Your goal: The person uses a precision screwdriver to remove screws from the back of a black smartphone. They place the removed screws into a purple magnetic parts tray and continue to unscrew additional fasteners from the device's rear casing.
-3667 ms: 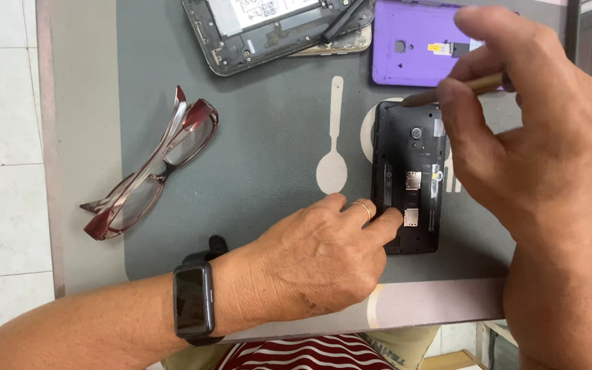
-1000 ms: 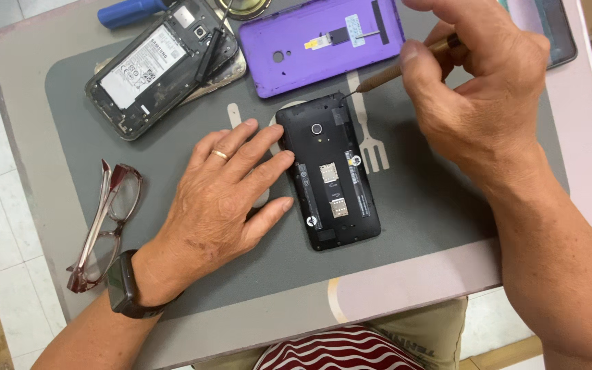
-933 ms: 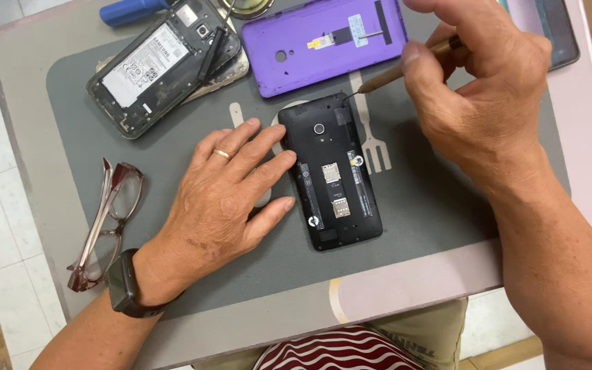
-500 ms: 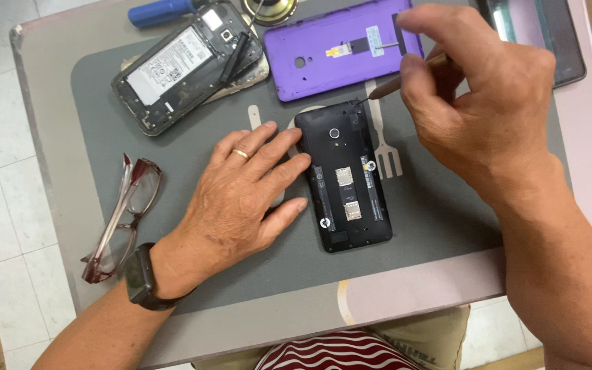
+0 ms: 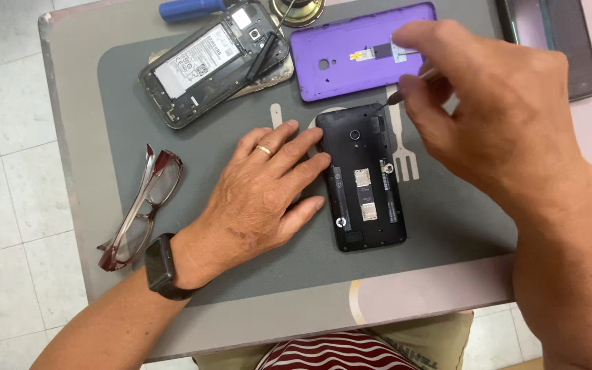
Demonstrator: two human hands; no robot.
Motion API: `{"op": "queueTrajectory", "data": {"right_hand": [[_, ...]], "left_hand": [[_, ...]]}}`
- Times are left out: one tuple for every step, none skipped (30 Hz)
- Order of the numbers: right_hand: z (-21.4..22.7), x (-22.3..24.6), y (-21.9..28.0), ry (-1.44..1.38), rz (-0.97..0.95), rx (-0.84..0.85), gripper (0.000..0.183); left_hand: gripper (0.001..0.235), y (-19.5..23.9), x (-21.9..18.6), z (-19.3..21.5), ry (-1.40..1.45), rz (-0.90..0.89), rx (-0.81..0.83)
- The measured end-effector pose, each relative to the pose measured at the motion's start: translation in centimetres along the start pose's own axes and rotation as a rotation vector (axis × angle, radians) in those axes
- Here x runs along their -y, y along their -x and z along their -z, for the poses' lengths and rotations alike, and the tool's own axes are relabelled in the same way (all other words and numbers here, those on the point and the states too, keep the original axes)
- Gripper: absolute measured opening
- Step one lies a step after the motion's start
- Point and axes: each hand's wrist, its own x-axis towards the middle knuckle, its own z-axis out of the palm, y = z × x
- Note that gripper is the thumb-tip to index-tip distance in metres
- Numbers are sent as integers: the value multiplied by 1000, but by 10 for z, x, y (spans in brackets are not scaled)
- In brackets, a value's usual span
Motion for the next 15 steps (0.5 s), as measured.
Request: {"op": "queueTrajectory", "data": {"right_hand": [[2, 1, -3, 19, 49, 17, 32], [4, 2, -5, 38, 99, 34, 36], [7, 4, -9, 37, 101, 35, 36], [9, 7, -14, -26, 130, 59, 41], [12, 11, -18, -89, 160, 83, 46], [12, 12, -19, -91, 164, 84, 46], [13, 13, -19, -144, 177, 95, 48], [14, 14, -20, -197, 190, 107, 51], [12, 11, -18, -196, 196, 110, 51], [11, 8, -16, -172, 107, 114, 44], [9, 5, -14, -148, 18, 118, 39], [6, 2, -10, -148, 25, 122, 39], [3, -2, -5, -78, 34, 59, 30], [0, -5, -1, -10, 44, -5, 22], [2, -3, -3, -11, 51, -1, 22]], "left_hand": [[45, 0, 0, -1, -2, -1, -12], [45, 0, 0, -1, -5, -2, -25], [45, -1, -1, -1, -6, 0, -25], [45, -1, -1, 0, -11, 1, -20], [44, -2, -1, 1, -16, 4, -14], [44, -1, -1, 0, -17, 8, -14], [44, 0, -1, -2, -8, 8, -29], [45, 0, -1, -3, 0, 8, -43], [45, 0, -1, -4, 0, 14, -47], [45, 0, -1, -4, 4, 12, -53], [45, 0, -1, -4, 8, 11, -59], [45, 1, -1, -5, 8, 18, -63], [44, 1, -1, -6, 2, 10, -74], [43, 1, -1, -6, -5, 3, -85], [43, 1, -1, -6, -5, 10, -88]]}}
